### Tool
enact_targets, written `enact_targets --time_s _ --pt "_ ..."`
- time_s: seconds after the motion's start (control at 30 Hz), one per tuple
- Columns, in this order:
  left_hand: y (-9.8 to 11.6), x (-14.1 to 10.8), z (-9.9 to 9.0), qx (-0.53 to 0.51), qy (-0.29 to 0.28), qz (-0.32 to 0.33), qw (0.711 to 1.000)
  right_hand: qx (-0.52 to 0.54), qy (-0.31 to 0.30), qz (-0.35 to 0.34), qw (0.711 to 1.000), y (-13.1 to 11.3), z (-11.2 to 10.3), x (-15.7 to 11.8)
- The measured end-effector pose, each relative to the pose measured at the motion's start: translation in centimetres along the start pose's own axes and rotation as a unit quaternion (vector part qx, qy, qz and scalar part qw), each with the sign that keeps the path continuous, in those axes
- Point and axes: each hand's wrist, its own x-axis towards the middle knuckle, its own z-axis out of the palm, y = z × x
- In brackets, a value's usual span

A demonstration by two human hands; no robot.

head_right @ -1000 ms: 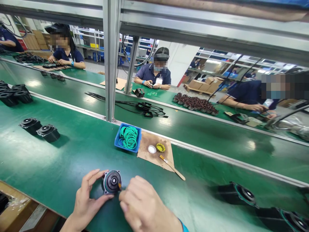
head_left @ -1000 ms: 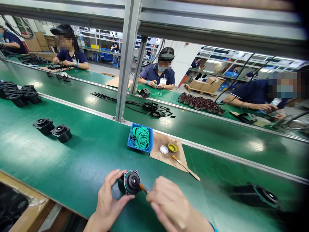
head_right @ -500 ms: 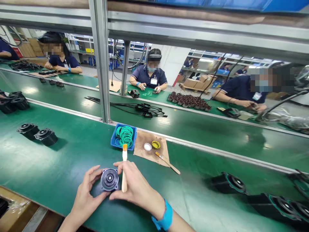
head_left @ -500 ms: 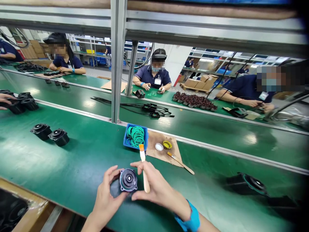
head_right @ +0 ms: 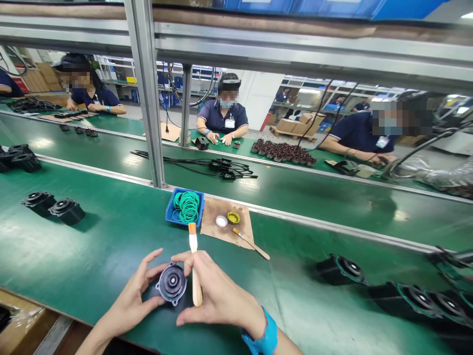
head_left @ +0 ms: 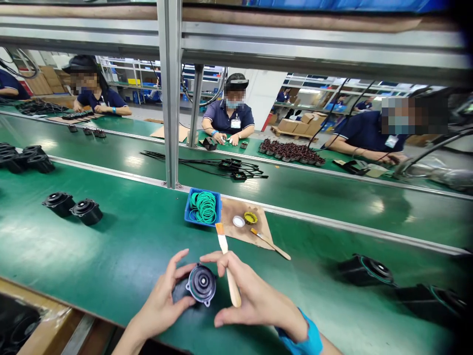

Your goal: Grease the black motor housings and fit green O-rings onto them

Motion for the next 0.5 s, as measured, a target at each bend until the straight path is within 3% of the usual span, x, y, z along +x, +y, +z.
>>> enact_targets --time_s 0.1,0.2,0.27,0.4,0.5 --pt "0.3 0.2 0.5 0.081 -0.013 0.023 0.996 -0.004 -0.027 0.001 1.000 0.3 -1.4 0.0" --pt "0.3 0.5 2.1 0.142 0.072 -0.006 0.987 -0.031 -0.037 0.003 0.999 1.0 -2.1 0.2" --pt "0.4 0.8 2.9 0.138 0.098 -0.023 0.985 -0.044 -0.044 -0.002 0.998 1.3 -2.2 0.5" --pt "1.0 1.2 2.7 0.090 0.047 0.009 0.995 -0.088 -0.048 -0.015 0.995 0.9 -1.6 1.3" --pt "0.9 1.0 2.3 0.077 0.038 0.025 0.996 -0.143 -0.023 -0.018 0.989 0.4 -0.1 1.5"
